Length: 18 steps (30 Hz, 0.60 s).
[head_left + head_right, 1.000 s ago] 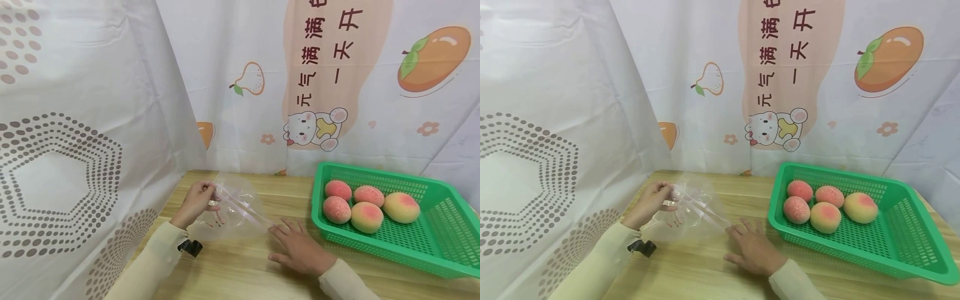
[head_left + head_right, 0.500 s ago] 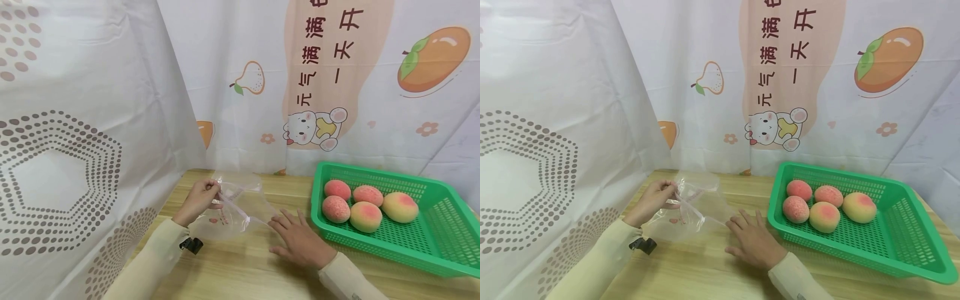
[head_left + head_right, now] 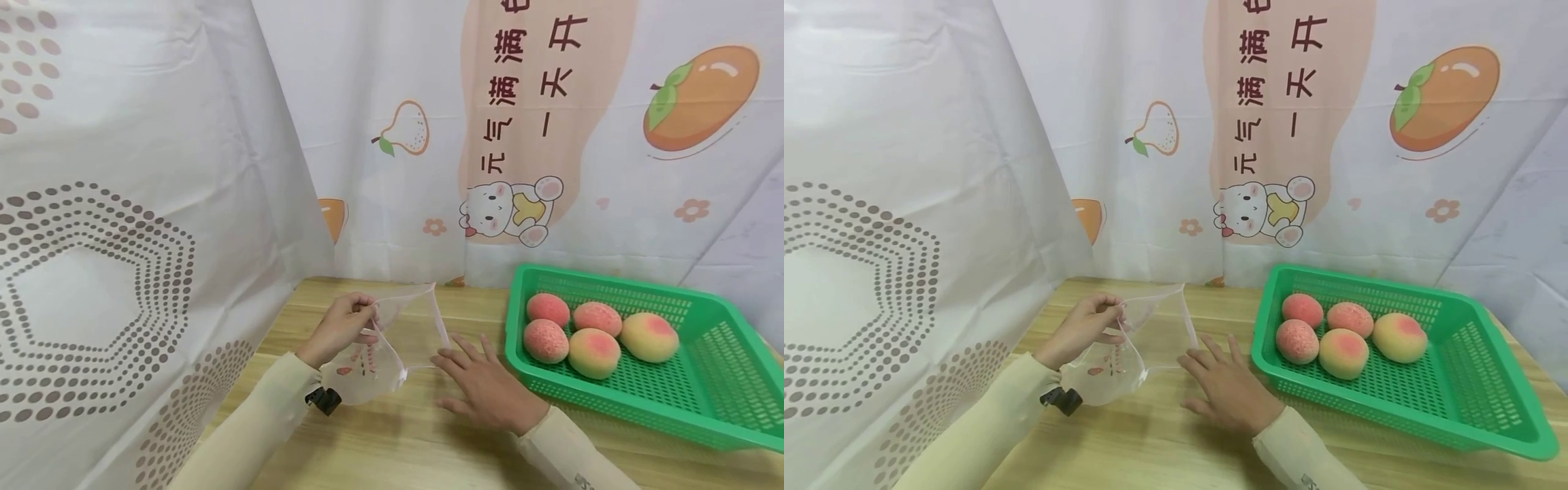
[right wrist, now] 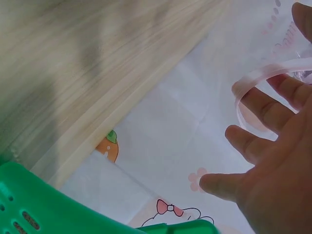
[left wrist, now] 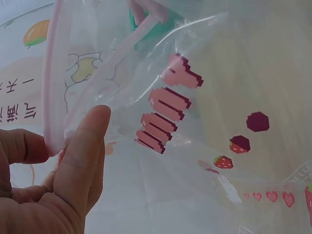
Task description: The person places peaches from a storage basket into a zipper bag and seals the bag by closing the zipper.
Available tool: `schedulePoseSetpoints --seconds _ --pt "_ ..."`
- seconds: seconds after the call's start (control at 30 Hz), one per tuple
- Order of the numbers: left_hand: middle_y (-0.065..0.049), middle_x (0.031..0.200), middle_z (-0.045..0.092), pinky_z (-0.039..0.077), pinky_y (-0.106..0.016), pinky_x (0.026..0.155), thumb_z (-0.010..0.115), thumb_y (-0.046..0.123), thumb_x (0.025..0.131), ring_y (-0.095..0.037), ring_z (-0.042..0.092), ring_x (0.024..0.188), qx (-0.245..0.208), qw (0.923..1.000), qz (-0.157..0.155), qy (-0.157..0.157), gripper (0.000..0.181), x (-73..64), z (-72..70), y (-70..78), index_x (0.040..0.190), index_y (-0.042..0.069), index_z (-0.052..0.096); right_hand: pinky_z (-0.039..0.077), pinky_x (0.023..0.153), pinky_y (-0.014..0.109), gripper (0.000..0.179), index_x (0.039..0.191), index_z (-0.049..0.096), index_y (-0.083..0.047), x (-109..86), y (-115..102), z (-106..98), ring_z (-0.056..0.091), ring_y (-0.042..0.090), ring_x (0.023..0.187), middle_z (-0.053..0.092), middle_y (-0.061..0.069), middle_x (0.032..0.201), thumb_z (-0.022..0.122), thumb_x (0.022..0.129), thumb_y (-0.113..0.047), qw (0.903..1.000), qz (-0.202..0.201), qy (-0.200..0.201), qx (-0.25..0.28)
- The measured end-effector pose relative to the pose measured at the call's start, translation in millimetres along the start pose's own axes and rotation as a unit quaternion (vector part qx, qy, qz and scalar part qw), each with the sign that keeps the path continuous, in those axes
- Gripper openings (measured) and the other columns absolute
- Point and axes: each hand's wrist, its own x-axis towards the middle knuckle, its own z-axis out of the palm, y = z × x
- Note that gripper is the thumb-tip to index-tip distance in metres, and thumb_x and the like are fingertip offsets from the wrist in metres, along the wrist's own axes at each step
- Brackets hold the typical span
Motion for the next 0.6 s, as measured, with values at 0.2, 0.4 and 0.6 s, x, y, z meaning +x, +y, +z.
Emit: schedulePoseSetpoints --seconds 0.2,0.4,0.6 --pt "-0.020 0.097 0.061 0.062 -0.033 0.071 0.049 0.006 0.103 -0.019 0.066 0.084 -0.003 0.9998 0.004 -0.018 0.025 4.6 3.0 0.0 0.120 -0.012 0.055 0.022 0.110 0.074 0.062 0.142 0.053 -0.012 0.9 0.4 -3.3 0.035 0.038 0.142 0.053 0.012 0.144 0.068 0.093 -0.046 0.9999 0.000 0.008 0.006" --pt "-0.023 0.101 0.061 0.062 -0.033 0.072 0.048 0.005 0.102 -0.021 0.067 0.086 -0.007 0.9996 0.005 -0.028 0.026 6.4 3.7 3.1 0.121 -0.012 0.055 0.021 0.111 0.073 0.064 0.143 0.051 -0.014 0.0 2.0 -7.6 0.032 0.036 0.145 0.047 0.012 0.150 0.068 0.092 -0.047 0.9997 -0.004 0.024 0.003" --pt "-0.023 0.102 0.061 0.062 -0.034 0.072 0.048 0.005 0.102 -0.020 0.068 0.086 -0.014 0.9993 -0.002 -0.034 0.026 8.0 4.8 4.1 0.122 -0.012 0.055 0.021 0.110 0.074 0.064 0.144 0.050 -0.015 -2.4 4.3 -13.2 0.032 0.037 0.144 0.043 0.012 0.153 0.068 0.092 -0.048 0.9993 -0.010 0.037 -0.002"
